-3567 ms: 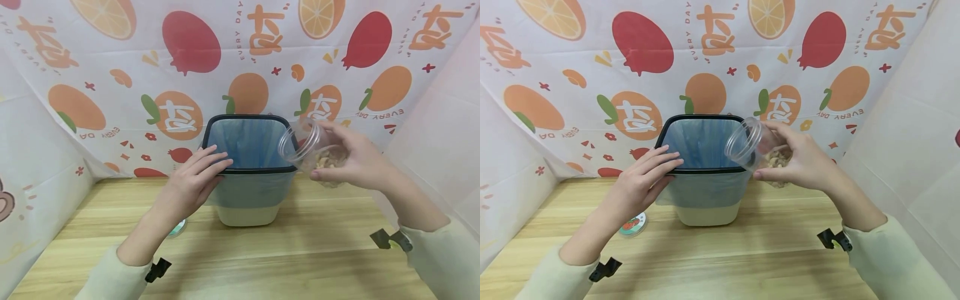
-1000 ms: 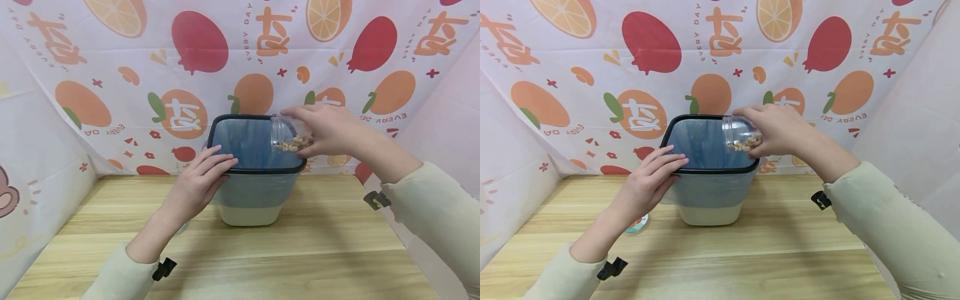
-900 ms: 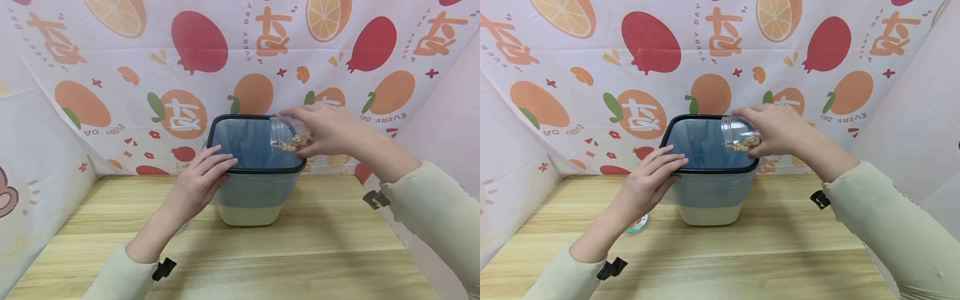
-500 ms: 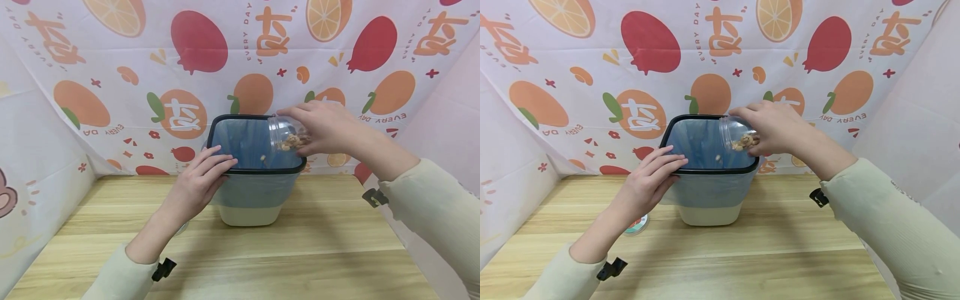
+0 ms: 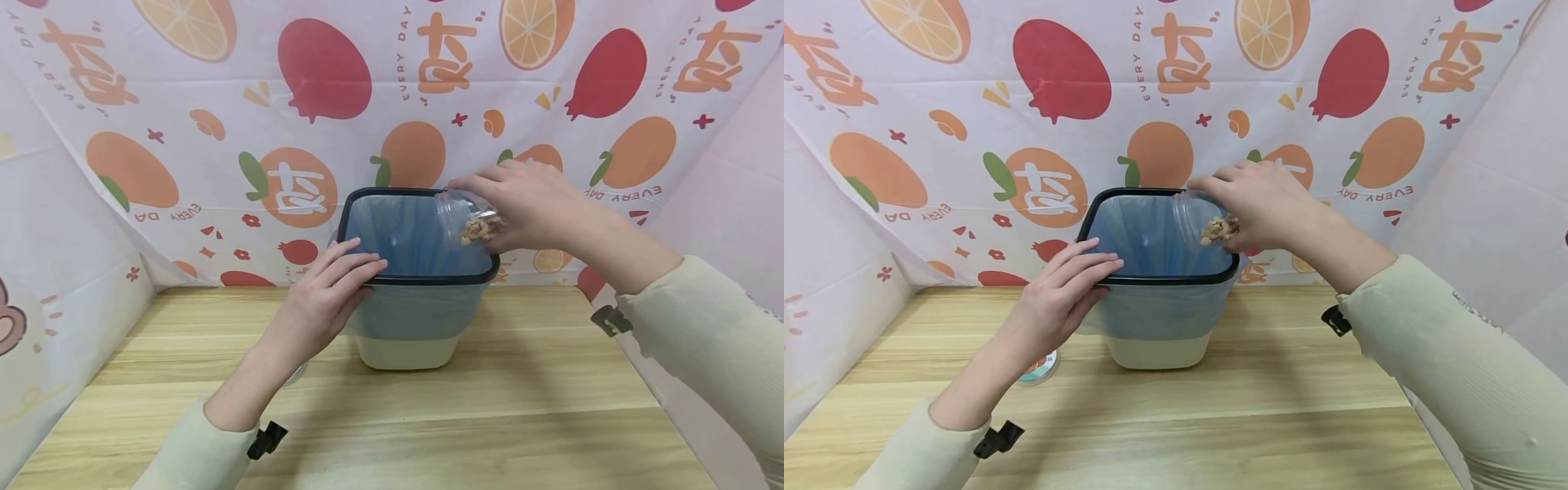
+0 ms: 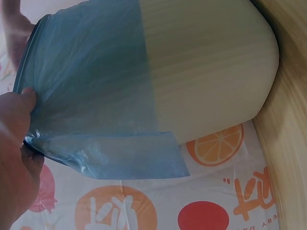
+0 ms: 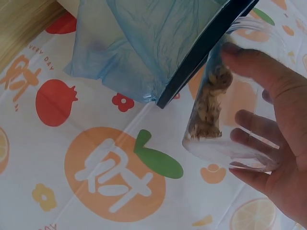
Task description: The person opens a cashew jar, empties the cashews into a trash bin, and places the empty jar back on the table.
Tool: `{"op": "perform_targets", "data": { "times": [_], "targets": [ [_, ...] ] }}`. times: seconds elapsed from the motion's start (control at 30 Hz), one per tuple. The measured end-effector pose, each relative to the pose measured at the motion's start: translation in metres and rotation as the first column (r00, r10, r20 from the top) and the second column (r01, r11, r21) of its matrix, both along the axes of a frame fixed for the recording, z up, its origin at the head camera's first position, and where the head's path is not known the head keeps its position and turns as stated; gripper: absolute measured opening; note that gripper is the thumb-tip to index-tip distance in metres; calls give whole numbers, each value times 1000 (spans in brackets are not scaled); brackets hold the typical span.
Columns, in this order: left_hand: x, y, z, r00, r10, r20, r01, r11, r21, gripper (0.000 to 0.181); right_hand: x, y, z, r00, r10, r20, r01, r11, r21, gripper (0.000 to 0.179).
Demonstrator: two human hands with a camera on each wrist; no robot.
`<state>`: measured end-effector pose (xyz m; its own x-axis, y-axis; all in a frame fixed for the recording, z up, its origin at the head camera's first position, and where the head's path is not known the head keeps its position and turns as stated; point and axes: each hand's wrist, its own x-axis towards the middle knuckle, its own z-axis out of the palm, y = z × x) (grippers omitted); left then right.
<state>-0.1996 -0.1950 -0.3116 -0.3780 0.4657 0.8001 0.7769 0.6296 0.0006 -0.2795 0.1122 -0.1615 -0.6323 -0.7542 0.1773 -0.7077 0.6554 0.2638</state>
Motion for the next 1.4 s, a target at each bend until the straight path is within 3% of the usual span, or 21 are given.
{"op": "perform_targets", "data": {
  "times": [0.77,1.4],
  "targets": [
    [-1,-1,-1,1000,5,8,-5,1000,-8,44,2,-4,5,998,34,-60,-31,998,49,99],
    [1,0,0,1000,6,7,-6,1000,-8,44,4,3,6,988,78,-130,-72,996,52,88]
  ]
}}
